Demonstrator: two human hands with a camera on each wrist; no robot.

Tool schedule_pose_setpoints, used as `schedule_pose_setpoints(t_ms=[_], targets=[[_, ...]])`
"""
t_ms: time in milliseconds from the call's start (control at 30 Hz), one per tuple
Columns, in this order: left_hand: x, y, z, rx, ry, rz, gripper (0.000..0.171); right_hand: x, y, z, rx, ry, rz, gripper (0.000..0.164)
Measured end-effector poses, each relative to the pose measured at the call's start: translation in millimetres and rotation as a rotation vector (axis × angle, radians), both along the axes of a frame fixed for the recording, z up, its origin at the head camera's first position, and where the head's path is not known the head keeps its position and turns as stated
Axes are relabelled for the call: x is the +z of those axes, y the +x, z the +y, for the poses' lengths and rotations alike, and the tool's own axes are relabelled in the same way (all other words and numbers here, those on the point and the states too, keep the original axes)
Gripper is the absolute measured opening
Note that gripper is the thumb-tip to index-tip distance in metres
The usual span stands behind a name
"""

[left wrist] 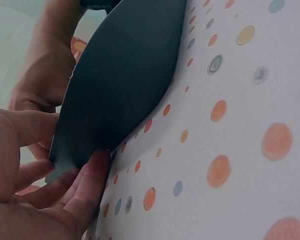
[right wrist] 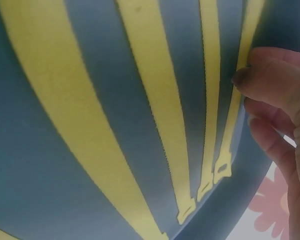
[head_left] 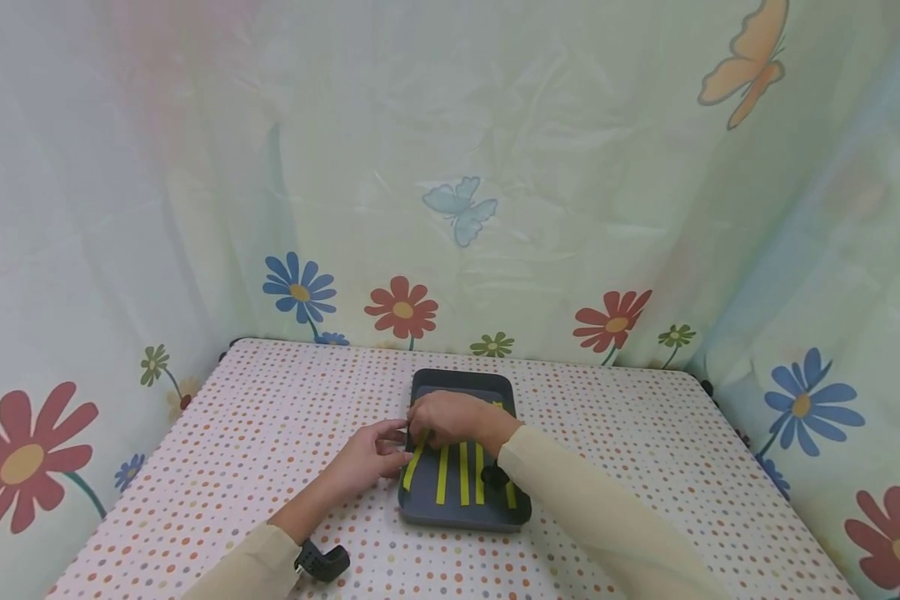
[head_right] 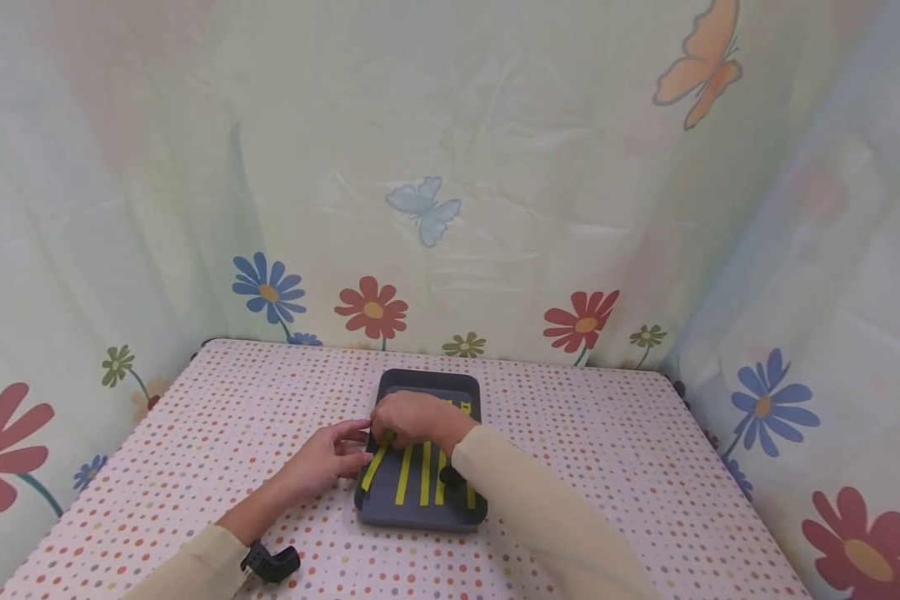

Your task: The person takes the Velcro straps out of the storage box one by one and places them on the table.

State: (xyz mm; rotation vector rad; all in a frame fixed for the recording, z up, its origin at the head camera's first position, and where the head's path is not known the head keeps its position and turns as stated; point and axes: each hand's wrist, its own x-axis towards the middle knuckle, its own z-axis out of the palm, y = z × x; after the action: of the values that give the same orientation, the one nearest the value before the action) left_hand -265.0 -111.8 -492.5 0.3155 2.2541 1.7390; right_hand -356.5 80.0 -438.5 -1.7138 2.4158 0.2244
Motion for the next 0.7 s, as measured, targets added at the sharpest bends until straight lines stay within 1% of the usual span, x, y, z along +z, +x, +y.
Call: schedule_pose_setpoints(t_ms=[200,500,700], targets=[[2.7,1.2,1.6,0.009,-0.011,0.003,0.065,-0.7,0.3,0.7,-0.001,0.006,0.014,0.02],[3.1,1.9,-0.3,-0.007,-0.012,0.002,0.067,-1.3,3.1,3.3,-0.032,-0.012,-0.001,0.022],[3.0,3.6,0.6,-0.004,-0.005,0.01,0.067,0.7,2.9,1.3,-0.008,-0.008,0.015,0.021]])
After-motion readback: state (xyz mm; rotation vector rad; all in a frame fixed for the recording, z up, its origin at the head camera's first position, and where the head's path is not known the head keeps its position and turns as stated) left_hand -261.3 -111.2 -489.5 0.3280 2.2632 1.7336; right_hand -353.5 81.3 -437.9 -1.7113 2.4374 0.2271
